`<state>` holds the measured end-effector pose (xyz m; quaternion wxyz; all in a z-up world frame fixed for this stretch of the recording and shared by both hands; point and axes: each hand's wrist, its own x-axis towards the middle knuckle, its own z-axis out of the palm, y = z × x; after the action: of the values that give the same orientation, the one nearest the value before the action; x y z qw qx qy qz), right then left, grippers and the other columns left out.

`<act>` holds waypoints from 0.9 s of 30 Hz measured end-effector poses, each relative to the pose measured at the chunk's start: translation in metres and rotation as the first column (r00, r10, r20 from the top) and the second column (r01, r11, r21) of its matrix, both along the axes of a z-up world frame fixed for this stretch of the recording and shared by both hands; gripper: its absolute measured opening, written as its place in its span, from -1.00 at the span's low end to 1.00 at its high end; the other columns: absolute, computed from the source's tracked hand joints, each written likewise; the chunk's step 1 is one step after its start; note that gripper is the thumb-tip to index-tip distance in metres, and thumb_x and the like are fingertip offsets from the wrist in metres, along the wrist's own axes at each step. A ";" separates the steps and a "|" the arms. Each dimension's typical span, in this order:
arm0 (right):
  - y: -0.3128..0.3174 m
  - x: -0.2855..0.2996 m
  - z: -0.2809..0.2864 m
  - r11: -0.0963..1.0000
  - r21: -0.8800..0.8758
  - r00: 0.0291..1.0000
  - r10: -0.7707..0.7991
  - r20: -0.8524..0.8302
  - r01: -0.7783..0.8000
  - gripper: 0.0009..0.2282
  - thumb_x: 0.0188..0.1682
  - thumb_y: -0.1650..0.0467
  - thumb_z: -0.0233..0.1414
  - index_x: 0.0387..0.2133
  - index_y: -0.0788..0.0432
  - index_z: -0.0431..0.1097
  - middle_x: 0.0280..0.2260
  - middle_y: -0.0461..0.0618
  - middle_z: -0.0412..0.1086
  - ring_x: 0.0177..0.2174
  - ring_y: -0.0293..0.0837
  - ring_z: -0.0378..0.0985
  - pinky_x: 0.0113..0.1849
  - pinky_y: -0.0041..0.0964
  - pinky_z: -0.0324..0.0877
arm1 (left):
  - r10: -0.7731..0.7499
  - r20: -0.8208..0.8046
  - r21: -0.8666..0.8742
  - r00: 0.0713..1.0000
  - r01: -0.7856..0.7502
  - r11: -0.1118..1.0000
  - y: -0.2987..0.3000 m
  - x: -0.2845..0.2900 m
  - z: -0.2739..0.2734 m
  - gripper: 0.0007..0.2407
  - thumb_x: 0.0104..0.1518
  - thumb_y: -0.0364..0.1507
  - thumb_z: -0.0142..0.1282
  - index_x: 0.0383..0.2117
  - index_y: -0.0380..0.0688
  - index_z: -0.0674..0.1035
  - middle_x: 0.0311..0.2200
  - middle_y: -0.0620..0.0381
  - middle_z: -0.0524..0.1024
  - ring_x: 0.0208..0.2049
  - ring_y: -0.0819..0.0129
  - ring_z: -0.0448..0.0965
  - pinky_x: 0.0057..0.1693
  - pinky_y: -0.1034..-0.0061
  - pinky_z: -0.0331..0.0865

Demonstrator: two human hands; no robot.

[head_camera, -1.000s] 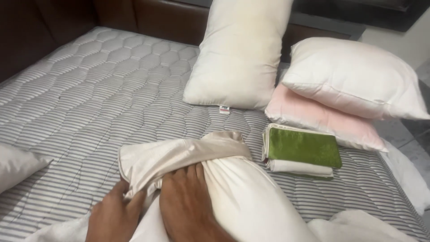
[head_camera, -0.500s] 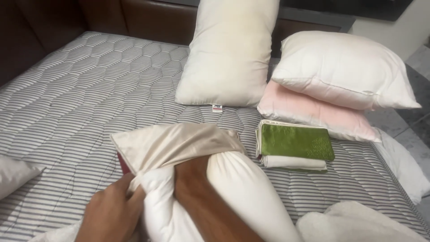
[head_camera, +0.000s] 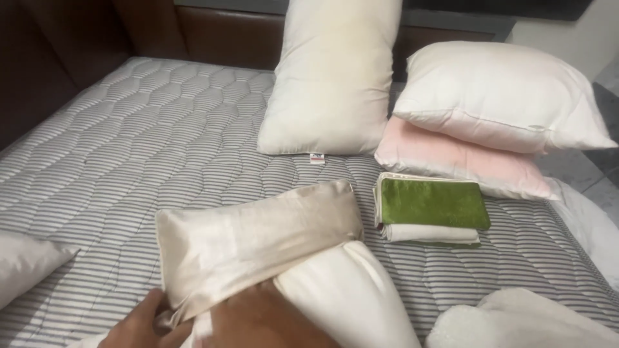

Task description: The person places a red and green pillowcase onto a white pillow on a bed. They insert the pillow into the case, adjust the fabric, and fasten the closure. The person then places the finished pillow next to other pillows and folded towels on the bed.

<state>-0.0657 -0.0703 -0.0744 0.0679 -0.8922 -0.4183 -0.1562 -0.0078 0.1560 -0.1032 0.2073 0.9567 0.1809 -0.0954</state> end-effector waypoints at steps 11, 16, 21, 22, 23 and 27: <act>-0.140 0.027 0.052 0.564 0.778 0.759 0.369 -0.537 0.276 -0.78 0.17 0.38 -0.03 -0.05 0.27 0.46 0.04 0.20 0.53 0.13 0.07 0.55 0.18 0.01 0.33 | -0.173 0.342 0.189 0.923 0.113 0.976 0.049 0.016 -0.060 -0.52 -0.19 -0.28 0.52 -0.09 -0.03 0.59 -0.21 0.02 0.69 -0.11 0.20 0.73 0.09 0.31 0.59; -0.184 0.037 0.084 0.301 0.398 0.466 -0.201 -0.862 0.866 -0.60 0.02 0.19 0.06 0.04 0.16 0.47 -0.01 0.08 0.51 0.07 -0.04 0.52 0.16 -0.13 0.31 | -0.290 0.515 0.190 0.807 0.223 0.956 -0.097 -0.001 0.123 -0.67 -0.04 -0.50 0.23 -0.09 0.04 0.64 -0.11 0.03 0.62 -0.08 0.04 0.65 0.01 0.18 0.55; -0.201 0.051 0.059 0.241 0.104 0.135 -0.114 -0.984 0.965 -0.36 -0.08 0.02 0.11 0.14 0.20 0.37 -0.01 0.22 0.55 0.03 0.01 0.59 0.13 -0.17 0.37 | -0.387 0.307 0.185 0.869 0.344 0.921 -0.171 0.022 0.177 -0.68 0.09 -0.56 0.07 -0.03 0.10 0.60 -0.11 0.18 0.60 -0.04 0.12 0.60 0.05 0.18 0.49; -0.199 0.049 0.067 0.266 0.011 0.034 -0.084 -0.996 0.964 -0.33 -0.10 -0.02 0.09 0.15 0.20 0.37 -0.02 0.24 0.56 0.01 0.05 0.62 0.11 -0.16 0.40 | -0.485 0.258 0.207 0.836 0.442 0.873 -0.184 0.027 0.179 -0.74 0.12 -0.47 0.08 -0.05 0.04 0.59 -0.11 0.14 0.58 -0.04 0.14 0.59 0.07 0.19 0.46; -0.197 0.049 0.075 0.299 -0.077 -0.064 -0.052 -0.997 0.951 -0.30 -0.12 -0.05 0.07 0.16 0.20 0.37 -0.03 0.25 0.57 -0.01 0.08 0.64 0.08 -0.16 0.42 | -0.575 0.210 0.228 0.791 0.532 0.815 -0.197 0.032 0.182 -0.77 0.15 -0.38 0.09 -0.07 -0.02 0.58 -0.11 0.09 0.56 -0.05 0.15 0.57 0.09 0.18 0.44; -0.197 0.050 0.074 0.292 -0.052 -0.089 0.114 -0.990 0.955 -0.26 -0.19 -0.07 0.09 0.09 0.27 0.45 -0.06 0.27 0.55 -0.05 0.09 0.67 0.05 -0.16 0.45 | -0.730 0.255 0.423 0.634 0.606 0.674 -0.235 0.071 0.142 -0.67 0.03 -0.55 0.09 -0.02 -0.14 0.56 0.04 -0.03 0.50 -0.03 0.09 0.54 0.06 0.10 0.42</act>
<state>-0.0154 -0.2672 -0.0006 0.6163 -0.6981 0.2565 0.2590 0.0628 -0.0786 0.0386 0.0422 0.9713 -0.2257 0.0622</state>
